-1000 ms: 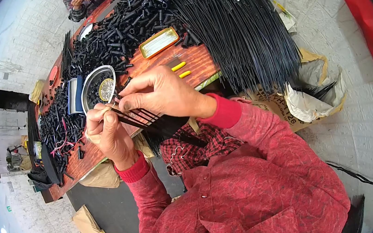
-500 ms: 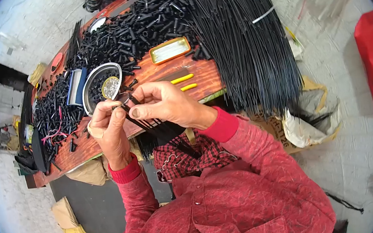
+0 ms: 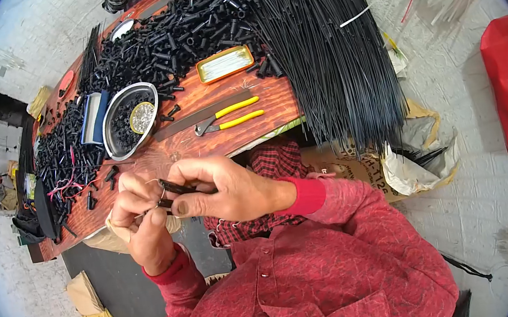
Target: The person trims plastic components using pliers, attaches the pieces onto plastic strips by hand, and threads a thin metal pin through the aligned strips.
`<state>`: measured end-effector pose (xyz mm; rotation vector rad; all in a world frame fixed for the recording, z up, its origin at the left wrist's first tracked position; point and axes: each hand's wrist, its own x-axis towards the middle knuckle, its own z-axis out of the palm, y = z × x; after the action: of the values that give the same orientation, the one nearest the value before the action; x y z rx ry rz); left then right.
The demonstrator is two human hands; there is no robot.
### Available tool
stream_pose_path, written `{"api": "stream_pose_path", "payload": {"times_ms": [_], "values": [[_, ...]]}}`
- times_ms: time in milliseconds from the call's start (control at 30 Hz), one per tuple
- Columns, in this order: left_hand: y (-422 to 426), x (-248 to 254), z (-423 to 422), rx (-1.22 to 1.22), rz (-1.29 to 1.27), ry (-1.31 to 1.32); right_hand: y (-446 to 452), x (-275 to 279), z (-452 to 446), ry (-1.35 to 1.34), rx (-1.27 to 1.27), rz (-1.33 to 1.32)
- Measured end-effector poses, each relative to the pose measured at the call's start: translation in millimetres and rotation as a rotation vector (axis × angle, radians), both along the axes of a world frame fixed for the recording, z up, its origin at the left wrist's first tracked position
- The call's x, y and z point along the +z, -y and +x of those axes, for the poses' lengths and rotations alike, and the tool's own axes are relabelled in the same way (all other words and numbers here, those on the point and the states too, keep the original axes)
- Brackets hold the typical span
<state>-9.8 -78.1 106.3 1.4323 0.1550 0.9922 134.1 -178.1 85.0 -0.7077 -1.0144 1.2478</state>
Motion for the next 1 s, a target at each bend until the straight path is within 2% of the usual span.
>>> {"api": "stream_pose_path", "payload": {"times_ms": [33,167,233,267,367,400,500,567,633,667,733,833,867,933,1000], "values": [[-3,0,-4,-0.021,0.006,-0.004,-1,0,-3,0.106,-0.032,0.038],[-8,3,-9,-0.011,0.027,-0.027,-5,-5,-12,0.068,-0.083,0.072],[-13,3,-12,-0.015,0.012,-0.036,-4,-5,-9,0.011,-0.035,-0.007],[-18,0,-13,-0.077,0.071,-0.071,-4,-4,-6,0.126,-0.082,0.032],[-41,6,-19,-0.250,0.185,-0.173,-5,0,3,0.059,-0.062,-0.036],[-55,4,-21,-0.144,0.191,-0.268,-6,3,6,-0.011,-0.050,-0.089],[-126,-11,-25,0.242,0.177,-0.522,-9,3,14,0.021,-0.043,-0.116],[-186,-50,-29,0.400,0.225,-0.671,-12,-1,15,0.017,-0.046,-0.099],[-238,-83,-34,0.532,0.510,-0.905,-14,-3,16,0.011,-0.064,-0.083],[-253,-91,-28,0.530,0.511,-0.902,-15,-2,19,0.030,-0.061,-0.096],[-276,-107,-15,0.609,0.714,-0.997,-14,-2,21,0.038,-0.068,-0.143],[-302,-133,5,0.567,0.902,-0.979,-14,-3,22,0.053,-0.094,-0.155],[-306,-137,8,0.565,0.900,-0.967,-15,-2,24,0.063,-0.101,-0.156],[-299,-130,14,0.596,0.939,-1.109,-15,0,25,0.098,-0.097,-0.176],[-300,-132,11,0.580,0.974,-1.074,-17,-1,25,0.078,-0.099,-0.175]]}}
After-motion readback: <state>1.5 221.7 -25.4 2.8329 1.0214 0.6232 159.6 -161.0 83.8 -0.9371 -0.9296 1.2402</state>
